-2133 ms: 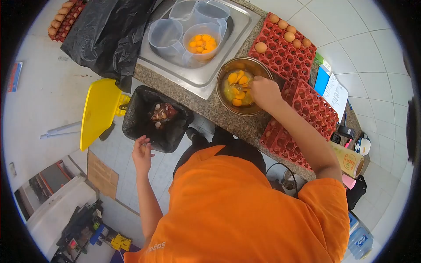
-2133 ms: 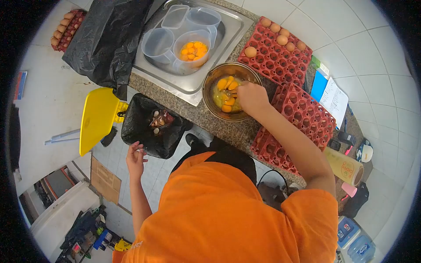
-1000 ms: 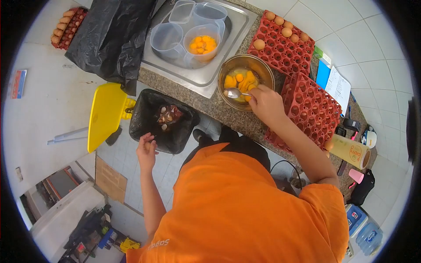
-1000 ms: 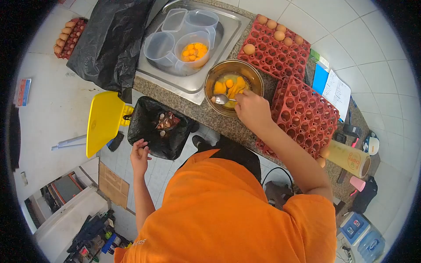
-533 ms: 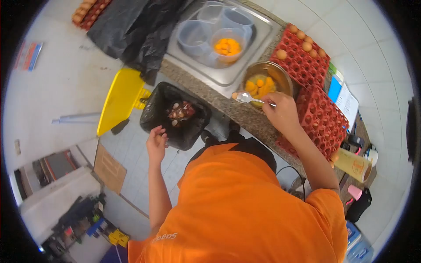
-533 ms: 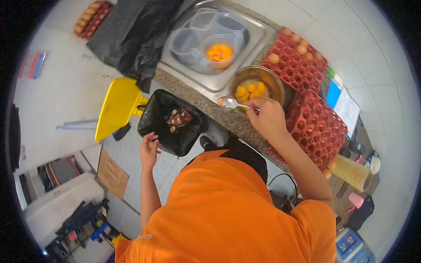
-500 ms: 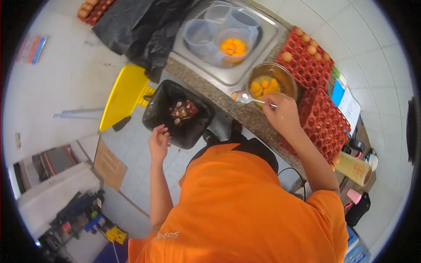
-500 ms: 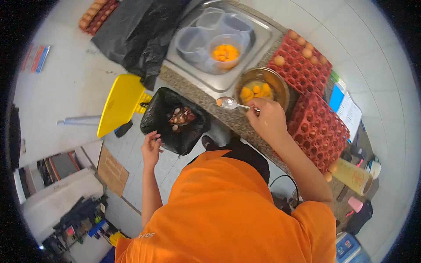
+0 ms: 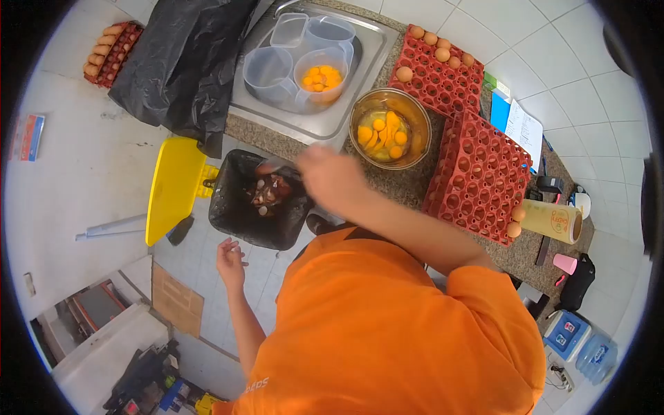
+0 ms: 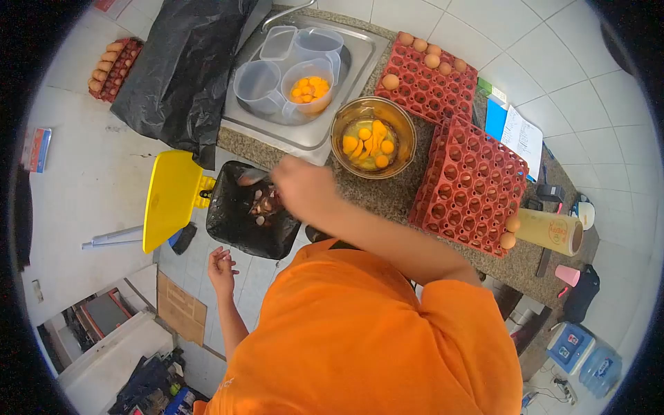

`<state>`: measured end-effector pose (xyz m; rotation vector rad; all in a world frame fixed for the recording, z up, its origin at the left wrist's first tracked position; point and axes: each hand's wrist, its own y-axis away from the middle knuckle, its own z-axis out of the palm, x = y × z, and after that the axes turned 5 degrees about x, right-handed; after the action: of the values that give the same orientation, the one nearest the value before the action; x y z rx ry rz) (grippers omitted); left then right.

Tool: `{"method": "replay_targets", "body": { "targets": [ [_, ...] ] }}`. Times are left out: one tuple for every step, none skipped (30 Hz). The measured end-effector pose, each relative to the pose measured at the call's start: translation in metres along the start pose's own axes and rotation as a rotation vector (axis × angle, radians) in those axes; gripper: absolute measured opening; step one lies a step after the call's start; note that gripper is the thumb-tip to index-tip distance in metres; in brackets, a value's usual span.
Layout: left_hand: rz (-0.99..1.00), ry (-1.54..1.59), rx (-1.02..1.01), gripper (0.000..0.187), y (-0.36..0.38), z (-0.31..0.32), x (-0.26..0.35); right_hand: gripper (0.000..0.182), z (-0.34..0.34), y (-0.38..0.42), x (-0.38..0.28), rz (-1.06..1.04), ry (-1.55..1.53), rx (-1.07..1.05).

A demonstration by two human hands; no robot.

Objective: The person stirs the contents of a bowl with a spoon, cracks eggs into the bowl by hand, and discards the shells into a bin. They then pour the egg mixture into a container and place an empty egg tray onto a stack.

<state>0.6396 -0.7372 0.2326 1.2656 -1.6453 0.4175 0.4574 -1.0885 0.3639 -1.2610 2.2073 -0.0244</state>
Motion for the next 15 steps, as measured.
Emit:
{"method": "replay_targets", "body": {
  "targets": [
    [-0.003, -0.014, -0.004, 0.032, -0.001, 0.001, -0.002, 0.012, -0.026, 0.004, 0.023, 0.015, 0.1, 0.047],
    [-0.012, -0.011, -0.004, 0.032, -0.003, 0.002, -0.003, 0.015, -0.039, 0.009, 0.055, 0.114, 0.202, 0.051],
    [-0.008, -0.012, -0.019, 0.032, -0.004, 0.005, -0.006, 0.016, -0.07, 0.007, 0.073, 0.264, 0.373, -0.044],
    [-0.005, -0.015, -0.034, 0.032, -0.005, 0.008, -0.007, 0.016, -0.084, 0.01, 0.099, 0.284, 0.443, -0.041],
    [-0.016, -0.018, -0.036, 0.032, -0.004, 0.012, -0.006, 0.015, -0.093, 0.012, 0.122, 0.309, 0.512, -0.039],
    [-0.013, -0.01, -0.067, 0.032, -0.004, 0.017, -0.002, 0.015, -0.093, 0.013, 0.145, 0.313, 0.511, -0.048],
    [-0.005, -0.002, -0.098, 0.032, -0.006, 0.022, 0.002, 0.015, -0.086, 0.016, 0.169, 0.328, 0.57, -0.12],
    [-0.006, -0.005, -0.103, 0.032, -0.008, 0.026, 0.006, 0.015, -0.079, 0.02, 0.184, 0.342, 0.629, -0.19],
    [0.017, -0.021, -0.124, 0.032, -0.01, 0.031, 0.011, 0.015, -0.074, 0.022, 0.19, 0.345, 0.63, -0.189],
    [0.037, -0.038, -0.142, 0.032, -0.011, 0.035, 0.016, 0.014, -0.069, 0.024, 0.195, 0.307, 0.621, -0.23],
    [0.035, -0.041, -0.141, 0.032, -0.012, 0.039, 0.02, 0.014, -0.064, 0.025, 0.199, 0.269, 0.609, -0.271],
    [0.041, -0.023, -0.138, 0.032, -0.013, 0.042, 0.025, 0.014, -0.063, 0.025, 0.2, 0.269, 0.605, -0.273],
    [0.048, -0.006, -0.135, 0.032, -0.012, 0.044, 0.029, 0.015, -0.061, 0.026, 0.2, 0.272, 0.583, -0.289],
    [0.047, -0.012, -0.136, 0.032, -0.012, 0.044, 0.033, 0.015, -0.06, 0.027, 0.199, 0.277, 0.56, -0.303],
    [0.048, -0.032, -0.142, 0.032, -0.012, 0.045, 0.035, 0.015, -0.06, 0.026, 0.197, 0.282, 0.556, -0.303]
  ]
}}
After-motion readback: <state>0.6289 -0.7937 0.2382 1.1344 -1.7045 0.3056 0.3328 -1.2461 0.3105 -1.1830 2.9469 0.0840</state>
